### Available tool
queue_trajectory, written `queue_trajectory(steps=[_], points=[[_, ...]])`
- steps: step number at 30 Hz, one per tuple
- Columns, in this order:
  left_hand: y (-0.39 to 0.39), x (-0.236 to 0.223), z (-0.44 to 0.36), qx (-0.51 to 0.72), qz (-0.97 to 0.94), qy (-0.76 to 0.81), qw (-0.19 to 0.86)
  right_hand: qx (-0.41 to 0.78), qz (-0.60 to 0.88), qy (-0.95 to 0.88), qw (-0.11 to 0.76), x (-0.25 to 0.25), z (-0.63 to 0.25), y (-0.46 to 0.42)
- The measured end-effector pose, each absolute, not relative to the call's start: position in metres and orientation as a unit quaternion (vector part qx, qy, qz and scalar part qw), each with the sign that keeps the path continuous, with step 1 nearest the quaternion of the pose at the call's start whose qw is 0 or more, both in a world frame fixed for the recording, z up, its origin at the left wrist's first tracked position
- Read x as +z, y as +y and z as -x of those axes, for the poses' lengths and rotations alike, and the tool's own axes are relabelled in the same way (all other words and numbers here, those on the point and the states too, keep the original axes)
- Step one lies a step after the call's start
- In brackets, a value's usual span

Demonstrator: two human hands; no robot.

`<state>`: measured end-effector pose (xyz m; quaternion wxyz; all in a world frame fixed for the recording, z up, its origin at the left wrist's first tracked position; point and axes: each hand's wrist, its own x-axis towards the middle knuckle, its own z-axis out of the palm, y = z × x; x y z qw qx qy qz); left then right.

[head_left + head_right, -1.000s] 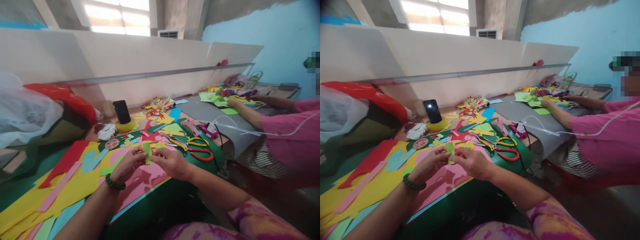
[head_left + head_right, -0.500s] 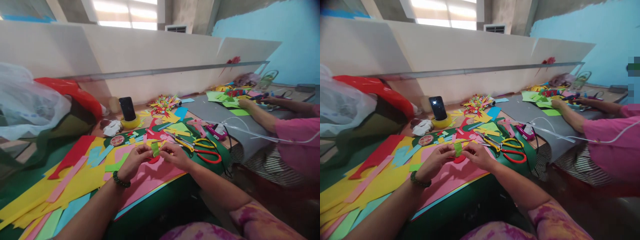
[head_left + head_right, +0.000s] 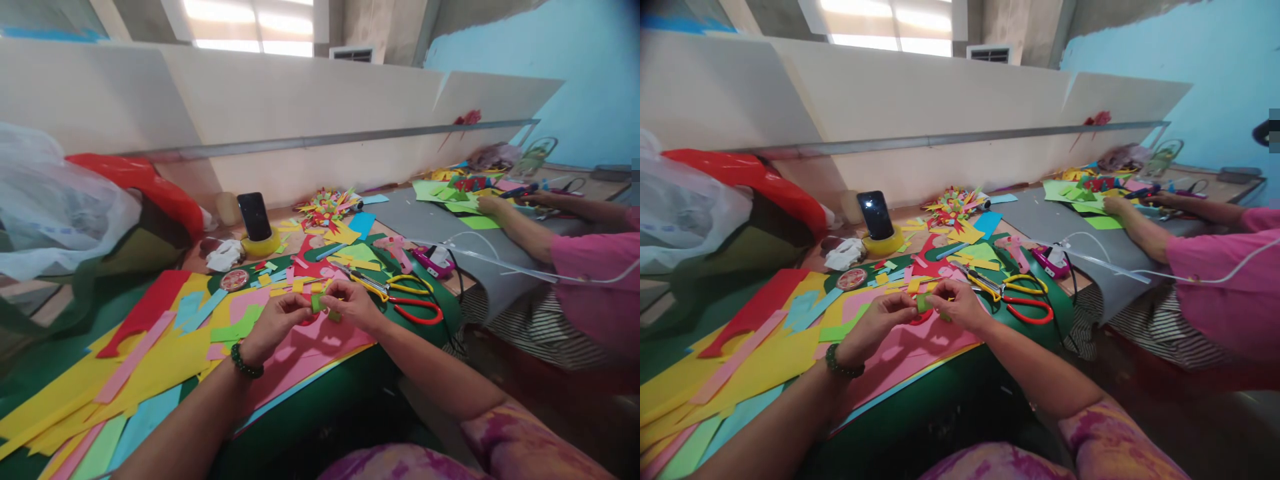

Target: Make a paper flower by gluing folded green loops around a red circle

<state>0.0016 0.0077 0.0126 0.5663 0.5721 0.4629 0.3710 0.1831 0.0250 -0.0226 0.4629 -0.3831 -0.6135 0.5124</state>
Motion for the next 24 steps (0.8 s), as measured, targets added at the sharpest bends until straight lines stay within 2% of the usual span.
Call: queue_trajectory(steps=[24], points=[[0.009, 0.002, 0.000, 0.344, -0.618, 0.445, 0.549, 0.512, 0.394, -0.604, 0.466, -0.018, -0.183, 0.020]])
